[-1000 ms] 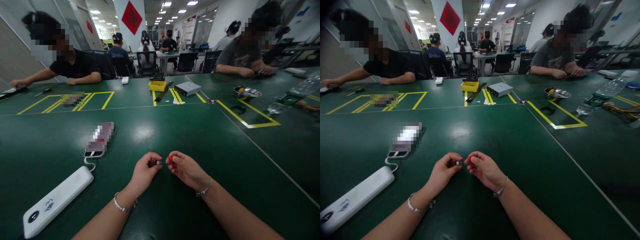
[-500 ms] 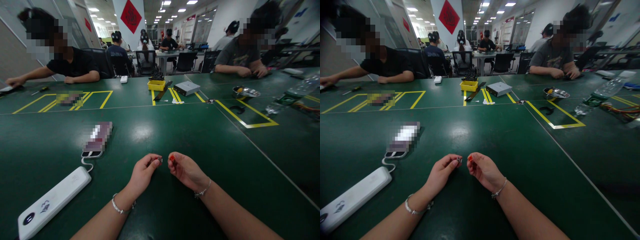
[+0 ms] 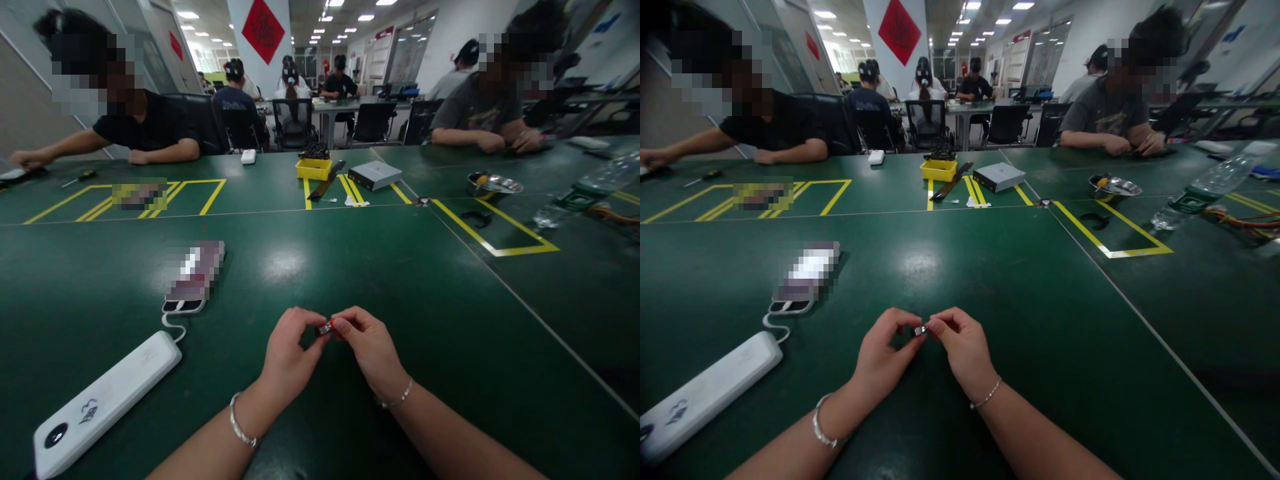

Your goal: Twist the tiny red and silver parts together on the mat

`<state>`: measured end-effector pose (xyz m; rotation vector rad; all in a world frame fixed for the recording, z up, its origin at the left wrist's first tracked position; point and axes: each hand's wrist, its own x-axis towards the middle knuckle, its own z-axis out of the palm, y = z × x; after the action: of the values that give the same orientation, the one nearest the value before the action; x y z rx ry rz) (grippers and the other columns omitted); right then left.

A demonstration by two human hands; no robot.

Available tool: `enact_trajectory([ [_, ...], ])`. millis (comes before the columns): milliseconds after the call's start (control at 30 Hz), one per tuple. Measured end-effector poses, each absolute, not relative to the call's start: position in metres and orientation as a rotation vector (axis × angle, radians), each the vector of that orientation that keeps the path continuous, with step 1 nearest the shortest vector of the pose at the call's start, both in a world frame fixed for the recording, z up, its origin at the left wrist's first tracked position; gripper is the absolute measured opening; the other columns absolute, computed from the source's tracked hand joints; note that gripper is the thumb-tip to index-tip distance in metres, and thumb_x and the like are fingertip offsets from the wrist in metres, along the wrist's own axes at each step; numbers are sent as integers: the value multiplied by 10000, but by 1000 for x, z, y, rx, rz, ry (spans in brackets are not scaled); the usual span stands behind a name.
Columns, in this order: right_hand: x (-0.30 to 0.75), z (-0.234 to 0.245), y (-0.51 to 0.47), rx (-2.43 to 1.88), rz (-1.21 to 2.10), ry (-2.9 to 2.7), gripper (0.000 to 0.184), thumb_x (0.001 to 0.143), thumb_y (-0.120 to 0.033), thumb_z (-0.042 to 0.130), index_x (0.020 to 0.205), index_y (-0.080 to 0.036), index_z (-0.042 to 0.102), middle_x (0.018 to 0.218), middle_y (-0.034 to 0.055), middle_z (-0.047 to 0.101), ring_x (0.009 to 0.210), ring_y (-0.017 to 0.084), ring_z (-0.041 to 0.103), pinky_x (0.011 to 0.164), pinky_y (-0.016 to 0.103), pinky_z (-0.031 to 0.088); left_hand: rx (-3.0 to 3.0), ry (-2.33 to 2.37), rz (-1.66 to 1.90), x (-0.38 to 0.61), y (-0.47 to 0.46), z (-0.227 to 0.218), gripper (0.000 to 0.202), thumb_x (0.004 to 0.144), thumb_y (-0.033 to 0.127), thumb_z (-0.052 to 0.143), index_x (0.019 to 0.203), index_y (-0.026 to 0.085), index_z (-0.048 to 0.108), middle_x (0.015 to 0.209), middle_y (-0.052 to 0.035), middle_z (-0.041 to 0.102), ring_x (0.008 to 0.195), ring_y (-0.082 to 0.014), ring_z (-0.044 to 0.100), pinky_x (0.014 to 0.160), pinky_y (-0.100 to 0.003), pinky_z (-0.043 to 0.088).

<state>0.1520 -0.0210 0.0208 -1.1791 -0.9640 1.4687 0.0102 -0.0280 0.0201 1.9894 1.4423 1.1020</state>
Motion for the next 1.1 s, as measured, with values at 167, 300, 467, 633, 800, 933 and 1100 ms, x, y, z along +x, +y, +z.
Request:
enact_trajectory([
  [167, 146, 19, -30, -1214, 1357, -1035, 205, 698, -385, 605, 753, -194, 654, 744, 23, 625, 716, 148, 554, 691, 291, 443, 2021, 1540, 1164, 13, -32, 17, 126, 711, 190, 564, 828, 218, 525, 755, -1, 580, 713, -144, 552, 664, -279, 440],
  [300, 145, 20, -40, -1207, 1351, -1055, 294, 786, -420, 484, 875, -204, 663, 859, 48, 640, 789, 170, 570, 746, 327, 450, 2031, 1603, 1189, 12, -34, 18, 148, 690, 167, 566, 818, 215, 510, 745, 3, 576, 706, -148, 558, 665, -282, 438],
  [467, 144, 24, -49, -1249, 1280, -1176, 279, 791, -374, 491, 983, -237, 640, 975, 45, 630, 865, 186, 577, 805, 348, 440, 2033, 1643, 1230, 11, -35, 19, 153, 683, 184, 592, 802, 211, 500, 734, 7, 572, 691, -142, 556, 653, -273, 435],
  [633, 142, 23, -37, -1255, 1336, -1138, 212, 690, -323, 609, 871, -227, 662, 908, 31, 646, 851, 177, 583, 804, 330, 441, 2119, 1611, 1147, 13, -30, 16, 157, 707, 180, 568, 847, 210, 502, 749, -2, 578, 712, -152, 556, 684, -298, 440],
  [800, 172, 30, -10, -1337, 1224, -1243, 225, 692, -320, 575, 865, -184, 623, 847, 40, 634, 790, 165, 580, 728, 311, 451, 2243, 1503, 1080, 8, -22, 17, 578, 653, 287, 650, 1159, 196, 386, 1128, -93, 506, 1071, -241, 456, 911, -408, 366],
  [933, 261, 38, 9, -1737, 349, -1346, 262, 718, -331, 475, 878, -175, 611, 861, 62, 597, 766, 186, 546, 713, 353, 422, 2166, 1669, 1071, -6, -13, 14, 494, 758, 295, 531, 1204, 193, 343, 1184, -104, 456, 1129, -242, 410, 953, -453, 329],
  [1100, 390, 29, 5, -2232, -323, -1302, 298, 721, -336, 366, 849, -195, 595, 788, 108, 506, 834, 286, 507, 668, 408, 383, 2058, 1761, 995, -15, -3, 7, 419, 772, 277, 497, 1161, 166, 387, 1162, -107, 472, 1118, -239, 424, 948, -447, 349],
])
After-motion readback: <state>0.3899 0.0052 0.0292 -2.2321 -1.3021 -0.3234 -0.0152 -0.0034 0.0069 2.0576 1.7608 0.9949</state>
